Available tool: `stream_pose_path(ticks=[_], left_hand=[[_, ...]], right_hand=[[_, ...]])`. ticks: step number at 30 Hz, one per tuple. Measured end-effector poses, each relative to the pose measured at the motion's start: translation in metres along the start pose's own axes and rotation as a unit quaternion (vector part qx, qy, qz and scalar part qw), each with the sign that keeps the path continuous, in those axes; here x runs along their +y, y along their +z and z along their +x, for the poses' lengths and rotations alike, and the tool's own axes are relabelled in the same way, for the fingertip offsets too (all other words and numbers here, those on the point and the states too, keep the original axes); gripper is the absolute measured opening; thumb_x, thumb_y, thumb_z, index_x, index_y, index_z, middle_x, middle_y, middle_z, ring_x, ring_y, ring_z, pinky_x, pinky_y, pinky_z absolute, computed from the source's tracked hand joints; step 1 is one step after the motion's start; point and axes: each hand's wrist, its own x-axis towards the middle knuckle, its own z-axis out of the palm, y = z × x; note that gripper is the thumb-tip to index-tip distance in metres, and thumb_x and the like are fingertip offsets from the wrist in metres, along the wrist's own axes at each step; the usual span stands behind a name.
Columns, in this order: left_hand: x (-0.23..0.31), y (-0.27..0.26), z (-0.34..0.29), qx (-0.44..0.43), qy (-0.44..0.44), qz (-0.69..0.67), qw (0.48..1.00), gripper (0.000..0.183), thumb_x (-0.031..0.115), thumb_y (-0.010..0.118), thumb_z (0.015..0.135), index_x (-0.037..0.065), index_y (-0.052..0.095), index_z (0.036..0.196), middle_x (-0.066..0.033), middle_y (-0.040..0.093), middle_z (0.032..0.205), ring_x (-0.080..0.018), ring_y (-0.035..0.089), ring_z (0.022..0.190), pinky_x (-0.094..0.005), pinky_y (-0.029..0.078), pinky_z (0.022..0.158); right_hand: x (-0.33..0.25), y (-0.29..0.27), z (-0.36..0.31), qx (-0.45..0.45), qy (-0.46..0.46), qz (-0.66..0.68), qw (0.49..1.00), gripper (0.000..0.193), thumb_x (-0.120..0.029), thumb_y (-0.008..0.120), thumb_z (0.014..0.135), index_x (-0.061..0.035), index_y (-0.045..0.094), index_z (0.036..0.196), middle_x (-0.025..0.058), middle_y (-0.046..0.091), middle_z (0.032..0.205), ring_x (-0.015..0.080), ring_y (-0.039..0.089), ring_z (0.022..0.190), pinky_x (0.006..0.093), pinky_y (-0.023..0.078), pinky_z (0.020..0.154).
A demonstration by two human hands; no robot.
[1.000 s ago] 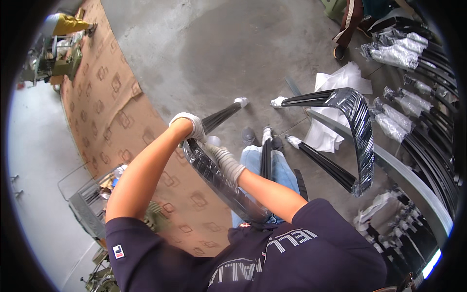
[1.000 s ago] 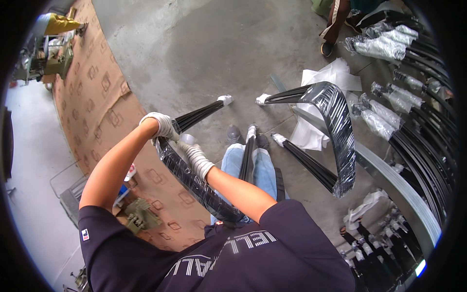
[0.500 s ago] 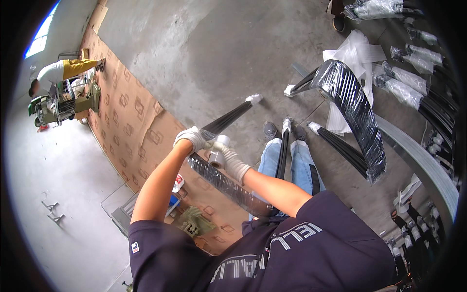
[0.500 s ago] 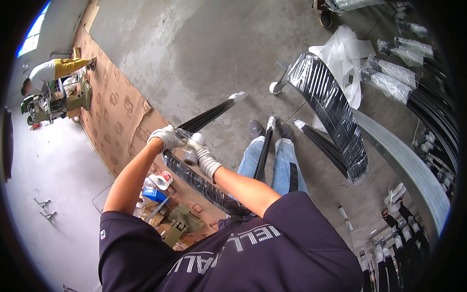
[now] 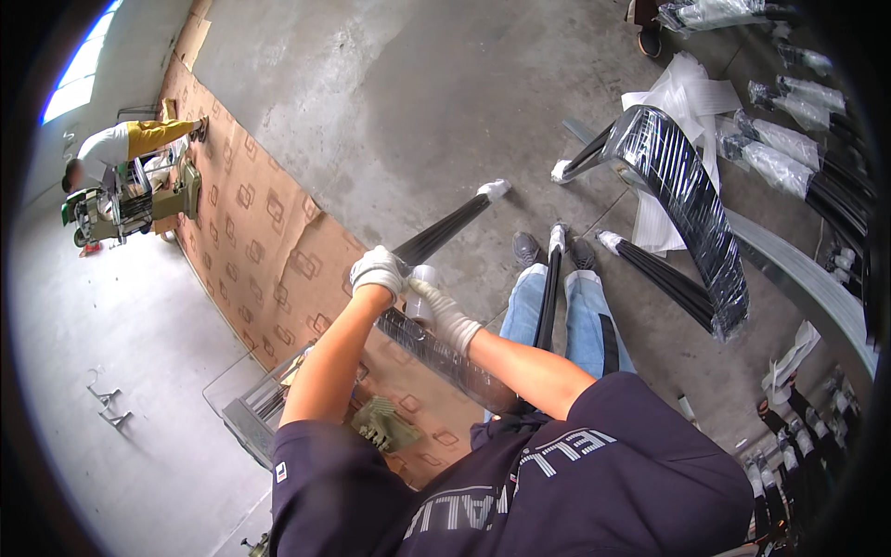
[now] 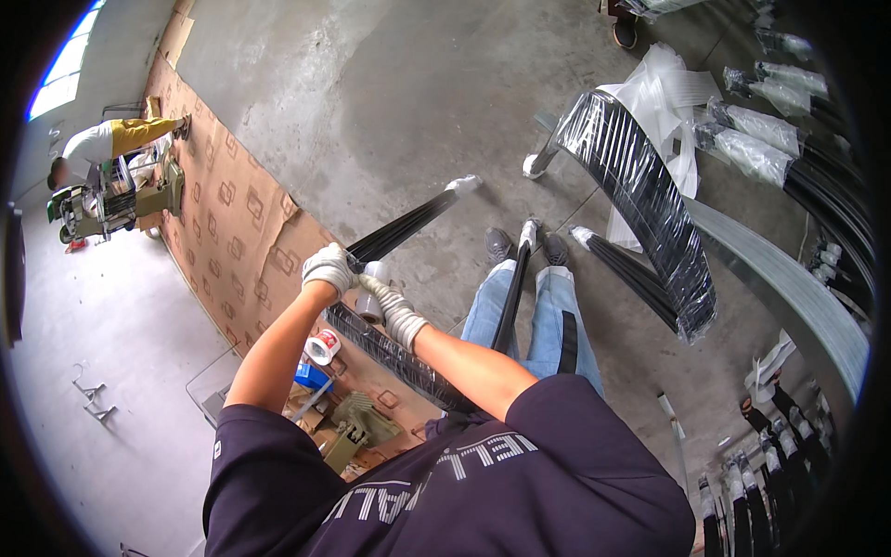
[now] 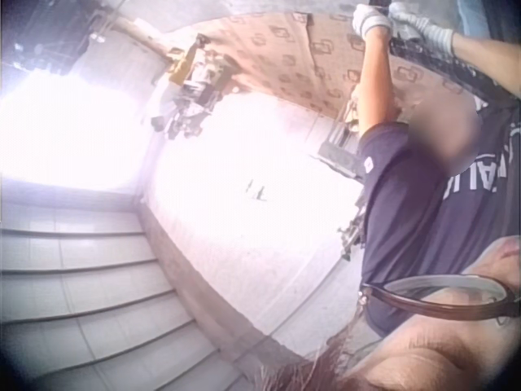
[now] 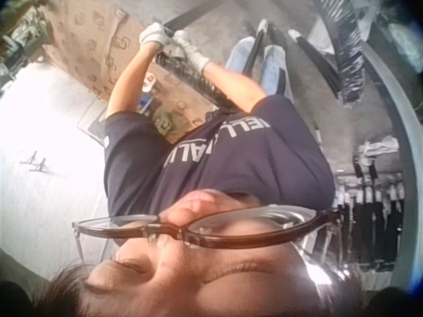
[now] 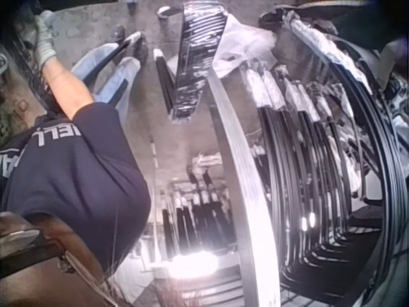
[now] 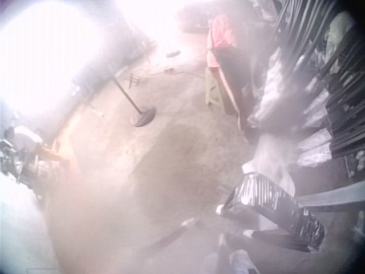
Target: The person takes bundles of black metal frames from a rack and wraps plastic film around parts of the frames by hand using a roll of plastic wrap.
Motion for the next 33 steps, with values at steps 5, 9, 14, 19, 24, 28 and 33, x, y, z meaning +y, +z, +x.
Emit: stream_pose_path(ticks=[5, 9, 14, 19, 24, 28, 33], left_hand=[[-0.021, 0.060, 0.019, 0.107, -0.043, 0.031, 0.993, 0.041, 0.022, 0.074, 0.060, 0.002, 0.057, 0.092, -0.0189, 0.063, 0.089, -0.0327, 0.062, 0.085, -0.0392, 0.049, 0.075], [-0.030, 0.061, -0.001, -0.072, -0.038, 0.034, 0.996, 0.062, 0.028, 0.076, 0.063, 0.001, 0.049, 0.112, -0.0205, 0.058, 0.100, -0.0334, 0.059, 0.092, -0.0390, 0.050, 0.076], [-0.050, 0.121, -0.013, -0.135, -0.050, 0.046, 0.989, 0.098, 0.037, 0.071, 0.069, 0.022, 0.004, 0.140, -0.0234, 0.050, 0.110, -0.0360, 0.055, 0.098, -0.0429, 0.045, 0.083], [-0.034, 0.098, -0.009, -0.148, -0.008, 0.057, 0.987, 0.083, 0.034, 0.069, 0.072, 0.039, 0.016, 0.137, -0.0206, 0.048, 0.113, -0.0352, 0.055, 0.100, -0.0424, 0.045, 0.082], [-0.025, 0.039, 0.001, -0.281, 0.237, 0.289, 0.884, 0.058, 0.045, 0.043, 0.084, 0.031, 0.024, 0.137, -0.0086, 0.052, 0.116, -0.0229, 0.052, 0.106, -0.0357, 0.042, 0.087], [-0.017, -0.067, -0.015, -0.398, 0.166, 0.131, 0.893, 0.051, 0.046, 0.033, 0.089, 0.018, 0.040, 0.131, -0.0050, 0.045, 0.130, -0.0172, 0.047, 0.108, -0.0283, 0.030, 0.097], [-0.047, -0.095, -0.003, -0.023, 0.283, -0.200, 0.938, 0.049, 0.036, 0.016, 0.094, 0.017, 0.049, 0.125, -0.0007, 0.041, 0.134, -0.0190, 0.042, 0.118, -0.0350, 0.019, 0.106]], right_hand=[[-0.009, -0.016, -0.009, -0.179, 0.025, 0.021, 0.983, 0.038, -0.029, 0.063, 0.079, -0.0034, 0.050, 0.104, 0.0075, 0.059, 0.081, 0.0183, 0.059, 0.068, 0.0302, 0.050, 0.059], [-0.064, -0.031, -0.087, -0.295, 0.068, 0.081, 0.950, 0.051, -0.033, 0.064, 0.075, 0.0003, 0.044, 0.108, 0.0146, 0.059, 0.082, 0.0220, 0.061, 0.068, 0.0324, 0.053, 0.062], [-0.124, -0.065, -0.140, -0.229, 0.020, -0.100, 0.968, 0.046, -0.031, 0.064, 0.075, 0.0036, 0.052, 0.103, 0.0162, 0.061, 0.091, 0.0216, 0.062, 0.078, 0.0295, 0.051, 0.073], [-0.081, -0.082, -0.157, -0.284, 0.182, -0.259, 0.905, 0.050, -0.025, 0.071, 0.070, -0.0024, 0.053, 0.111, 0.0024, 0.060, 0.089, 0.0105, 0.056, 0.072, 0.0236, 0.046, 0.064], [-0.088, -0.056, -0.186, -0.292, 0.191, -0.297, 0.889, 0.043, -0.020, 0.071, 0.069, -0.0054, 0.054, 0.106, 0.0009, 0.057, 0.083, 0.0083, 0.053, 0.070, 0.0236, 0.045, 0.063], [-0.102, -0.055, -0.193, -0.277, 0.162, -0.243, 0.915, 0.040, -0.017, 0.070, 0.069, -0.0050, 0.055, 0.104, 0.0003, 0.058, 0.082, 0.0079, 0.053, 0.068, 0.0223, 0.044, 0.061], [-0.135, -0.053, -0.195, -0.239, 0.046, -0.302, 0.922, 0.040, -0.017, 0.069, 0.070, -0.0044, 0.055, 0.105, 0.0008, 0.059, 0.084, 0.0091, 0.055, 0.071, 0.0224, 0.045, 0.064]])
